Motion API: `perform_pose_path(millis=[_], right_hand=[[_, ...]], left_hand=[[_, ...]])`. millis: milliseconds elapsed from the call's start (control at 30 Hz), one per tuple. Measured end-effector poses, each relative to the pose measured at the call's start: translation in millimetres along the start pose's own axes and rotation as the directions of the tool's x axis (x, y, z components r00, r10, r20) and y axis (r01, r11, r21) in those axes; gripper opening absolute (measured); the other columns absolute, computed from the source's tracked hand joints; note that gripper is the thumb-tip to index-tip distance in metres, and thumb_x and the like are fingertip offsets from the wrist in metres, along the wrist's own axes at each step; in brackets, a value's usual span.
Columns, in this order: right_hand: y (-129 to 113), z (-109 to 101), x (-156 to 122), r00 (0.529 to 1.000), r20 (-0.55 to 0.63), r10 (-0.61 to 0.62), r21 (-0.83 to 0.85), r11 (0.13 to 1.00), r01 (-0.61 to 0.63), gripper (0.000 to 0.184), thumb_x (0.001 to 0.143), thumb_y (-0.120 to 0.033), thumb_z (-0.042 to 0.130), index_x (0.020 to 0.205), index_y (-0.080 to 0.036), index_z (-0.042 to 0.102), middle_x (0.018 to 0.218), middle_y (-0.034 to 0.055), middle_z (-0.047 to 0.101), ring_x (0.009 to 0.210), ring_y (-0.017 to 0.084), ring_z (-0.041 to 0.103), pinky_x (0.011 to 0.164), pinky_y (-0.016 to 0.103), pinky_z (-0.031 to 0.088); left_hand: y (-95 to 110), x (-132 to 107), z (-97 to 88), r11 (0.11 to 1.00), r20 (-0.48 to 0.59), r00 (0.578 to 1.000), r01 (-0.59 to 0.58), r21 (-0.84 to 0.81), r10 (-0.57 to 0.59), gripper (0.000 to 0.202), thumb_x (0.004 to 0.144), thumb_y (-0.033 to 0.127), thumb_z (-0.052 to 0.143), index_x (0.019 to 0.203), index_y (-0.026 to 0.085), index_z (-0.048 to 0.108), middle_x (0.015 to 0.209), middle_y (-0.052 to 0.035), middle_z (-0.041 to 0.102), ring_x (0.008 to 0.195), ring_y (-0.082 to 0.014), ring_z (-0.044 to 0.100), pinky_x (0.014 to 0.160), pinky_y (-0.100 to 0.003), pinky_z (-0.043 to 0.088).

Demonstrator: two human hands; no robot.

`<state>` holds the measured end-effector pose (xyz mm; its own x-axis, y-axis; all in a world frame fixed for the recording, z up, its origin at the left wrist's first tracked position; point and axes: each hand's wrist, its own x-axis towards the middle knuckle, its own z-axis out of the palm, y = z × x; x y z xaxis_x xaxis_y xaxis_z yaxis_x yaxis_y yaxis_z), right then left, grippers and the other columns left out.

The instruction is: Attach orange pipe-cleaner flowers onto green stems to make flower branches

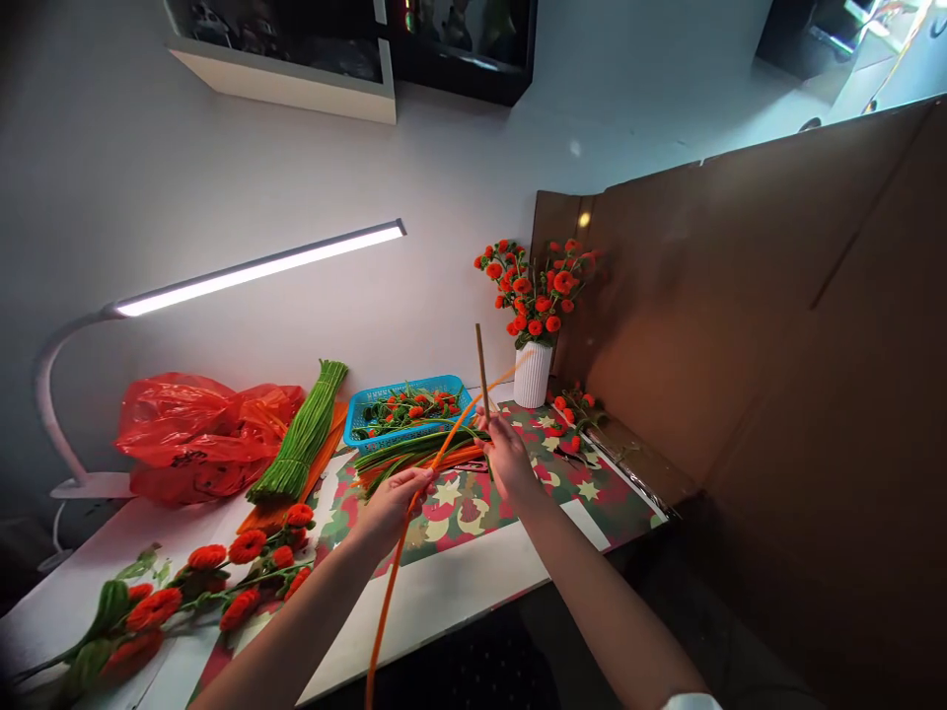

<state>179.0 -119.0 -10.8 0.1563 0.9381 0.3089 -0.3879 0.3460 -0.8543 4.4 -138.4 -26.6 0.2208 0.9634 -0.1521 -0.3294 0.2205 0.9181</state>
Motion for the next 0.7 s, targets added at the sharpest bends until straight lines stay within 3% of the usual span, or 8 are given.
perform_pose_path(millis=[167, 300, 433, 533, 567, 600, 667, 700], right_hand=[[-7.8, 20.9, 24.4, 0.986, -0.115, 0.119, 0.189, 0.977, -0.096, 0.032, 0.067, -0.047, 0.069, 0.075, -0.020, 0.052, 0.091, 0.0020, 0.056, 0.078, 0.014, 0.055, 0.062, 0.024, 0.045], [-32.0, 27.1, 42.5, 0.998, -0.066, 0.006, 0.240, 0.971, 0.010, 0.031, 0.074, -0.044, 0.063, 0.066, -0.019, 0.046, 0.064, -0.0049, 0.043, 0.046, 0.005, 0.034, 0.048, 0.020, 0.035], [-94.6, 35.9, 67.8, 0.972, 0.043, -0.230, -0.046, 0.972, 0.232, 0.033, 0.089, -0.042, 0.041, 0.064, -0.021, 0.037, 0.058, -0.0068, 0.030, 0.041, 0.006, 0.021, 0.042, 0.021, 0.025], [-160.3, 50.0, 85.3, 0.926, 0.214, -0.310, -0.238, 0.903, 0.357, 0.035, 0.092, -0.039, 0.039, 0.063, -0.020, 0.038, 0.056, -0.0061, 0.029, 0.043, 0.007, 0.023, 0.043, 0.022, 0.021], [-179.7, 55.6, 89.1, 0.863, 0.350, -0.364, -0.388, 0.782, 0.487, 0.034, 0.093, -0.037, 0.039, 0.064, -0.019, 0.042, 0.057, -0.0053, 0.032, 0.045, 0.007, 0.027, 0.046, 0.022, 0.023], [-195.1, 61.1, 91.3, 0.760, 0.497, -0.418, -0.497, 0.581, 0.645, 0.032, 0.093, -0.032, 0.042, 0.064, -0.018, 0.044, 0.060, -0.0040, 0.036, 0.050, 0.007, 0.032, 0.050, 0.022, 0.025], [-207.8, 69.2, 90.8, 0.561, 0.760, -0.327, -0.552, 0.131, 0.824, 0.026, 0.091, -0.023, 0.045, 0.066, -0.016, 0.051, 0.067, -0.0008, 0.045, 0.061, 0.009, 0.039, 0.058, 0.023, 0.026], [-203.7, 71.1, 88.1, 0.511, 0.830, -0.223, -0.530, -0.031, 0.848, 0.022, 0.090, -0.020, 0.047, 0.069, -0.015, 0.054, 0.072, 0.0005, 0.048, 0.063, 0.010, 0.040, 0.058, 0.024, 0.025]], left_hand=[[-22.8, -23.9, -14.8, 0.921, 0.077, 0.996, -0.071, 0.382, 0.045, 0.036, 0.064, 0.048, 0.071, 0.063, 0.013, 0.061, 0.055, -0.0003, 0.060, 0.041, -0.0058, 0.041, 0.037, -0.018, 0.030], [-27.8, -33.5, -19.9, 0.888, 0.170, 0.983, -0.023, 0.459, -0.062, 0.039, 0.067, 0.052, 0.066, 0.066, 0.014, 0.062, 0.060, -0.0020, 0.062, 0.045, -0.0094, 0.049, 0.043, -0.023, 0.040], [-7.7, -29.9, 2.7, 0.873, 0.309, 0.947, -0.220, 0.435, 0.085, 0.032, 0.072, 0.044, 0.067, 0.087, 0.016, 0.066, 0.087, -0.0064, 0.069, 0.075, -0.0150, 0.062, 0.068, -0.027, 0.048], [26.5, -23.2, 20.9, 0.833, 0.283, 0.923, -0.363, 0.418, 0.261, 0.037, 0.073, 0.042, 0.066, 0.101, 0.018, 0.064, 0.107, -0.0086, 0.065, 0.088, -0.0177, 0.062, 0.070, -0.026, 0.048], [39.7, -20.8, 23.4, 0.827, 0.243, 0.914, -0.399, 0.396, 0.324, 0.038, 0.074, 0.042, 0.065, 0.104, 0.018, 0.062, 0.108, -0.0084, 0.065, 0.086, -0.0171, 0.061, 0.068, -0.026, 0.048], [52.5, -18.4, 23.5, 0.818, 0.194, 0.893, -0.450, 0.359, 0.406, 0.039, 0.074, 0.042, 0.065, 0.106, 0.019, 0.060, 0.108, -0.0078, 0.064, 0.085, -0.0159, 0.061, 0.068, -0.025, 0.049], [72.6, -13.4, 17.2, 0.777, 0.076, 0.821, -0.561, 0.287, 0.565, 0.044, 0.073, 0.042, 0.066, 0.111, 0.021, 0.056, 0.109, -0.0061, 0.061, 0.083, -0.0135, 0.060, 0.068, -0.024, 0.049], [78.1, -11.0, 12.0, 0.753, 0.027, 0.784, -0.605, 0.259, 0.620, 0.047, 0.073, 0.041, 0.067, 0.113, 0.022, 0.054, 0.110, -0.0054, 0.060, 0.081, -0.0123, 0.060, 0.067, -0.024, 0.050]])
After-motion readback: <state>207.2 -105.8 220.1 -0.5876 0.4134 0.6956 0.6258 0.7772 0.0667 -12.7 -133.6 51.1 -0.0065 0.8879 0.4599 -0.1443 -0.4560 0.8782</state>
